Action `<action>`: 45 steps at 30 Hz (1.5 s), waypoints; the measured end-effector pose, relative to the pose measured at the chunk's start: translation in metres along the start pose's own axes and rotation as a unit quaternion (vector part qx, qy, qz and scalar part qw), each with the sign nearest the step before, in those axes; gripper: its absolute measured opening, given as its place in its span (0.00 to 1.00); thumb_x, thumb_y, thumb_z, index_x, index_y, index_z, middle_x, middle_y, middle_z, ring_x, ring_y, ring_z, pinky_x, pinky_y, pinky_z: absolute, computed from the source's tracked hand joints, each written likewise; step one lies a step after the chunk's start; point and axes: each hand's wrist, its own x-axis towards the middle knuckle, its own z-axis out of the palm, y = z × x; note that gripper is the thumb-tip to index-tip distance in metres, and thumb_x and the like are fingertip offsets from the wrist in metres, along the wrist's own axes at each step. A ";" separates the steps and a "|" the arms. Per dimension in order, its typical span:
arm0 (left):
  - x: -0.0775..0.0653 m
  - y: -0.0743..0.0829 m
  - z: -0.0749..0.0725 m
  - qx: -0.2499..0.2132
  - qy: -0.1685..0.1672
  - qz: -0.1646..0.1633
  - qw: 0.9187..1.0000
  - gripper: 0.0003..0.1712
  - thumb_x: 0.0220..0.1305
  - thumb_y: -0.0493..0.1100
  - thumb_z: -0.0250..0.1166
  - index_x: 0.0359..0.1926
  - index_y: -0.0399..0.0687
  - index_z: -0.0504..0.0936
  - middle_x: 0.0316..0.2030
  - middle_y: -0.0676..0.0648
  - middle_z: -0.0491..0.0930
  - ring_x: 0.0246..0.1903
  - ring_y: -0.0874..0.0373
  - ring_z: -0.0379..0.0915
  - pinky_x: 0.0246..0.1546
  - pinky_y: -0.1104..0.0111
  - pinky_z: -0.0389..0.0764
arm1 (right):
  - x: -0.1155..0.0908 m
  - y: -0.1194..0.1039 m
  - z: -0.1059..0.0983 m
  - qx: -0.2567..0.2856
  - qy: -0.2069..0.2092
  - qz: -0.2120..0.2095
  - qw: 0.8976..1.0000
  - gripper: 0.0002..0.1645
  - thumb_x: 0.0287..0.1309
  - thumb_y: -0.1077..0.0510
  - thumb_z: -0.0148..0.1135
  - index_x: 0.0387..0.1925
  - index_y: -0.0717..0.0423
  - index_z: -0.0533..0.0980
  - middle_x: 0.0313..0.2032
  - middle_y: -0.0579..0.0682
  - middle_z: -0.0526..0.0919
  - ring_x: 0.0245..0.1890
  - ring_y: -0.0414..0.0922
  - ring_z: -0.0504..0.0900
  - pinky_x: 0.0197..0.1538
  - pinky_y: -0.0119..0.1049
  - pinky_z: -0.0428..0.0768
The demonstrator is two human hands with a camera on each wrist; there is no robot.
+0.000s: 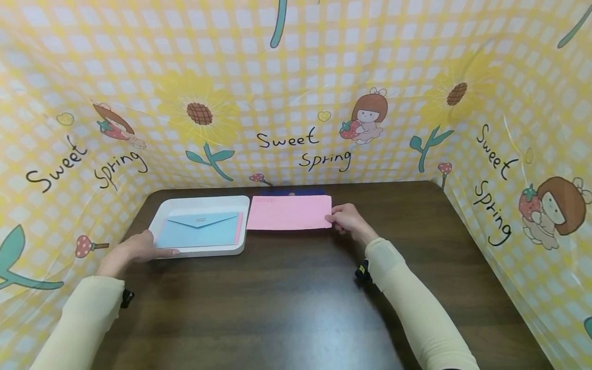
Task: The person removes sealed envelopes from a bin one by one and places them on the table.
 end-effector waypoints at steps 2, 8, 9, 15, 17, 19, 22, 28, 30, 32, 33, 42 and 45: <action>0.001 0.000 -0.001 0.001 0.000 0.000 1.000 0.71 0.63 0.71 0.69 0.65 0.04 0.49 0.61 0.08 0.58 0.61 0.18 0.63 0.63 0.37 0.70 | 0.000 -0.001 -0.003 -0.005 0.001 0.000 1.000 0.11 0.70 0.62 0.65 0.32 0.61 0.74 0.17 0.46 0.68 0.17 0.41 0.64 0.24 0.34 0.64; -0.002 0.004 -0.002 0.001 0.001 0.005 1.000 0.69 0.64 0.70 0.69 0.64 0.04 0.51 0.61 0.08 0.58 0.61 0.18 0.64 0.62 0.37 0.70 | -0.003 0.001 -0.012 -0.011 0.007 0.008 1.000 0.12 0.71 0.62 0.65 0.31 0.59 0.73 0.17 0.45 0.66 0.16 0.41 0.63 0.22 0.33 0.62; -0.003 0.005 -0.001 0.002 0.000 0.004 1.000 0.69 0.64 0.69 0.69 0.64 0.04 0.51 0.61 0.08 0.59 0.61 0.18 0.64 0.62 0.37 0.70 | -0.003 0.002 -0.014 -0.009 0.006 0.011 1.000 0.11 0.71 0.62 0.65 0.31 0.59 0.73 0.17 0.45 0.66 0.16 0.41 0.63 0.22 0.33 0.62; -0.002 0.005 -0.001 0.007 -0.003 -0.007 1.000 0.69 0.65 0.69 0.69 0.64 0.04 0.50 0.62 0.08 0.57 0.62 0.19 0.63 0.63 0.36 0.69 | -0.003 0.006 -0.022 -0.011 0.010 0.020 1.000 0.10 0.70 0.62 0.65 0.33 0.60 0.75 0.15 0.44 0.64 0.15 0.40 0.60 0.21 0.32 0.60; -0.002 0.005 -0.001 0.008 -0.002 -0.009 1.000 0.69 0.64 0.69 0.69 0.64 0.04 0.50 0.62 0.08 0.57 0.61 0.19 0.63 0.63 0.36 0.69 | -0.003 0.006 -0.025 -0.012 0.008 0.021 1.000 0.10 0.71 0.62 0.65 0.33 0.60 0.74 0.15 0.43 0.63 0.15 0.39 0.59 0.21 0.32 0.60; -0.001 0.004 0.000 0.009 0.000 -0.008 1.000 0.70 0.64 0.70 0.69 0.64 0.04 0.50 0.61 0.08 0.58 0.61 0.19 0.64 0.63 0.36 0.70 | -0.004 0.006 -0.029 -0.013 0.008 0.022 1.000 0.10 0.71 0.62 0.64 0.32 0.60 0.74 0.15 0.42 0.63 0.14 0.39 0.59 0.21 0.31 0.60; 0.001 0.002 0.001 0.007 0.003 -0.011 1.000 0.71 0.63 0.71 0.69 0.64 0.04 0.50 0.61 0.08 0.58 0.61 0.19 0.64 0.63 0.36 0.70 | -0.004 0.007 -0.034 -0.016 0.005 0.023 1.000 0.10 0.71 0.62 0.64 0.32 0.60 0.75 0.14 0.42 0.62 0.14 0.38 0.58 0.21 0.31 0.61; 0.002 0.001 0.001 0.001 0.001 -0.010 1.000 0.71 0.62 0.71 0.70 0.64 0.04 0.50 0.61 0.09 0.58 0.61 0.20 0.64 0.63 0.37 0.70 | -0.007 0.009 -0.044 -0.027 0.001 0.022 0.999 0.09 0.71 0.61 0.64 0.33 0.60 0.75 0.14 0.41 0.63 0.15 0.38 0.59 0.23 0.32 0.63; 0.000 0.002 0.002 0.000 0.001 -0.006 1.000 0.70 0.63 0.70 0.70 0.64 0.04 0.51 0.61 0.09 0.59 0.60 0.20 0.65 0.62 0.37 0.70 | -0.008 0.010 -0.047 -0.025 0.000 0.024 0.999 0.10 0.71 0.61 0.64 0.33 0.61 0.75 0.15 0.41 0.63 0.15 0.38 0.59 0.22 0.32 0.63; 0.000 0.002 0.004 -0.002 0.001 -0.004 1.000 0.69 0.63 0.69 0.70 0.63 0.05 0.52 0.60 0.09 0.60 0.60 0.20 0.65 0.62 0.37 0.71 | -0.009 0.011 -0.051 -0.023 -0.001 0.026 0.999 0.10 0.72 0.61 0.64 0.33 0.61 0.75 0.15 0.41 0.63 0.15 0.38 0.59 0.22 0.31 0.62; -0.001 0.003 0.004 -0.004 0.001 -0.005 1.000 0.68 0.63 0.69 0.70 0.63 0.05 0.52 0.61 0.09 0.60 0.60 0.19 0.65 0.62 0.37 0.71 | -0.009 0.012 -0.052 -0.022 -0.002 0.026 0.999 0.10 0.72 0.61 0.63 0.34 0.61 0.75 0.15 0.41 0.63 0.14 0.37 0.59 0.22 0.31 0.62; -0.001 0.003 0.002 -0.004 0.003 -0.003 1.000 0.71 0.62 0.71 0.70 0.64 0.04 0.51 0.62 0.08 0.58 0.61 0.18 0.63 0.62 0.36 0.70 | -0.011 0.019 -0.067 -0.022 0.003 0.035 0.999 0.08 0.72 0.63 0.63 0.35 0.61 0.76 0.14 0.41 0.63 0.14 0.36 0.59 0.21 0.29 0.61; 0.001 0.001 0.002 -0.001 0.002 -0.003 1.000 0.72 0.62 0.71 0.71 0.64 0.04 0.50 0.62 0.08 0.58 0.61 0.18 0.63 0.62 0.36 0.70 | -0.013 0.021 -0.073 -0.033 0.003 0.036 0.999 0.08 0.72 0.62 0.62 0.35 0.62 0.76 0.15 0.41 0.64 0.15 0.37 0.60 0.22 0.30 0.62</action>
